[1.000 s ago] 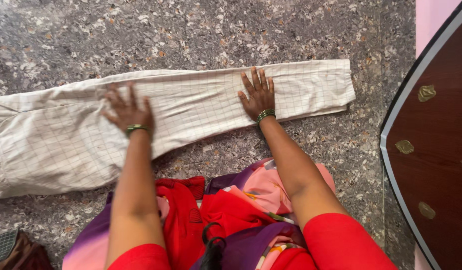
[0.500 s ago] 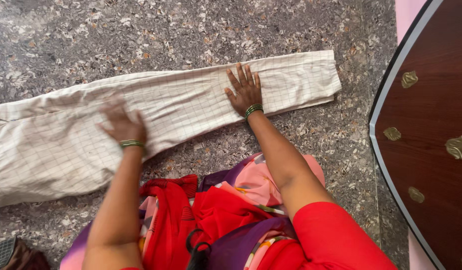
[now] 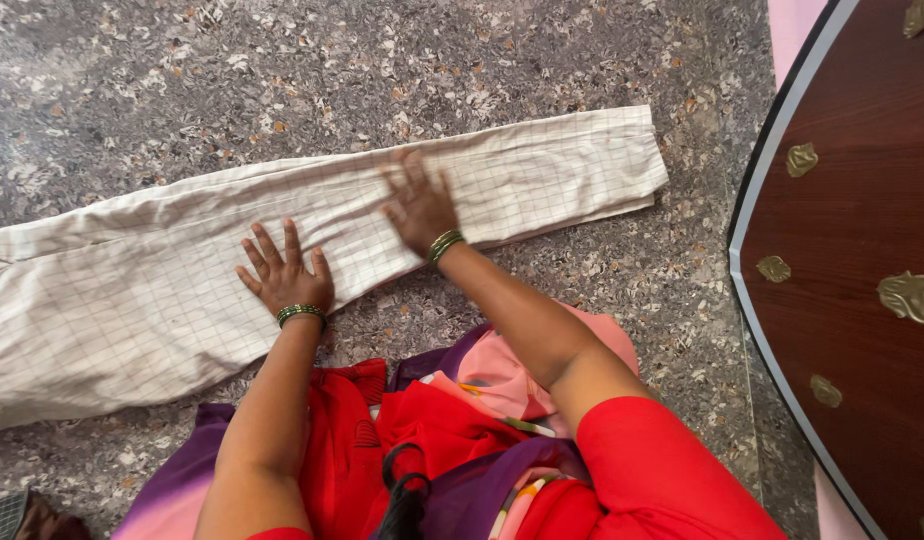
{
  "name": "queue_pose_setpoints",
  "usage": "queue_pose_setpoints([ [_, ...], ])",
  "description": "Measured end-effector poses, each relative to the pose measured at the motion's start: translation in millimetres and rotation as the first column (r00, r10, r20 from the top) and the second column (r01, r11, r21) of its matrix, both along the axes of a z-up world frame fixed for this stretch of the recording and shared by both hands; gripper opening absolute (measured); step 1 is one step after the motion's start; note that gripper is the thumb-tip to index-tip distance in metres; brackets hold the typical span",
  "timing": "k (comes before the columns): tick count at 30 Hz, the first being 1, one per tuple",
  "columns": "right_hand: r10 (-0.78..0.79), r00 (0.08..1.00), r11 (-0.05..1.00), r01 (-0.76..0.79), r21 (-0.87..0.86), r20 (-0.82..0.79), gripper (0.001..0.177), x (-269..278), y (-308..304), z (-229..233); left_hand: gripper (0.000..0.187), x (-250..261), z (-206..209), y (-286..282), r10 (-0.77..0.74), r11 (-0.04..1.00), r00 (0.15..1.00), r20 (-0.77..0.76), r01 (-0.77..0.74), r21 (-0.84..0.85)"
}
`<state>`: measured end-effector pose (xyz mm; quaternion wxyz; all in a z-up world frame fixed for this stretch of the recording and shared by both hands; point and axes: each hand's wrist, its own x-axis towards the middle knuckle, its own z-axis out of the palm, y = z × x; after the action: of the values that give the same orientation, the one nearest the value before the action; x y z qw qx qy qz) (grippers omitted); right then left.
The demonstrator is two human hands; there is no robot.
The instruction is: The person folds a shirt and a pair of pants on the floor and places them into a bag.
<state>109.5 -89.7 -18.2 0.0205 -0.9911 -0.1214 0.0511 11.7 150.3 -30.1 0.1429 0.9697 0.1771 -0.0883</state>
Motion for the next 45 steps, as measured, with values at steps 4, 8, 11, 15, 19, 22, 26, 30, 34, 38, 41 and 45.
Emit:
queue_pose_setpoints([
  [4,0.281,0.953,0.958,-0.270,0.101,-0.116,0.057,-2,0,-5,0.069,0,0,0,0.009,1.000,1.000,0.006,-0.009,0.001],
  [8,-0.021,0.999,0.995,0.018,0.102,0.030,0.054,33,-87,-27,0.069,-1,-2,5,-0.024,1.000,1.000,0.005,0.023,0.017],
  [11,-0.237,0.969,0.971,0.239,-0.014,0.068,0.059,46,-185,-34,0.069,1,-5,10,-0.033,0.999,0.999,-0.009,0.033,-0.009],
  [15,-0.403,0.913,0.915,0.403,-0.002,0.064,0.061,51,-268,-25,0.070,2,-8,12,-0.036,0.999,0.999,0.035,0.037,-0.010],
  [19,-0.470,0.882,0.883,0.470,0.011,0.041,0.061,52,-275,-20,0.070,0,-10,11,-0.039,0.999,0.999,0.036,0.039,0.006],
  [22,-0.475,0.879,0.880,0.474,0.030,0.037,0.061,51,-277,-23,0.069,-1,-9,11,-0.049,0.999,0.998,0.044,0.048,0.015],
  [26,-0.449,0.893,0.893,0.447,0.051,0.024,0.060,57,-288,-29,0.070,0,-8,10,-0.032,0.999,0.997,0.066,0.033,-0.019],
  [30,-0.654,0.729,0.741,0.671,-0.019,0.200,0.056,62,-305,-13,0.069,0,-7,10,-0.034,0.999,0.998,0.051,0.034,-0.001],
  [34,-0.848,0.527,0.505,0.838,0.208,-0.061,0.083,55,-316,20,0.069,0,-7,10,-0.035,0.999,0.998,0.049,0.035,-0.002],
  [38,-0.819,0.546,0.508,0.833,0.221,-0.177,0.062,54,-336,27,0.070,-1,-7,10,-0.029,1.000,0.999,0.047,0.029,-0.006],
  [41,-0.806,0.529,0.429,0.832,0.352,-0.267,0.050,57,-357,7,0.069,0,-10,11,-0.043,0.999,0.997,0.058,0.043,0.008],
  [45,-0.773,0.539,0.313,0.783,0.537,-0.335,0.037,61,-382,-24,0.069,0,-11,11,-0.041,0.999,0.998,0.055,0.041,0.011],
])
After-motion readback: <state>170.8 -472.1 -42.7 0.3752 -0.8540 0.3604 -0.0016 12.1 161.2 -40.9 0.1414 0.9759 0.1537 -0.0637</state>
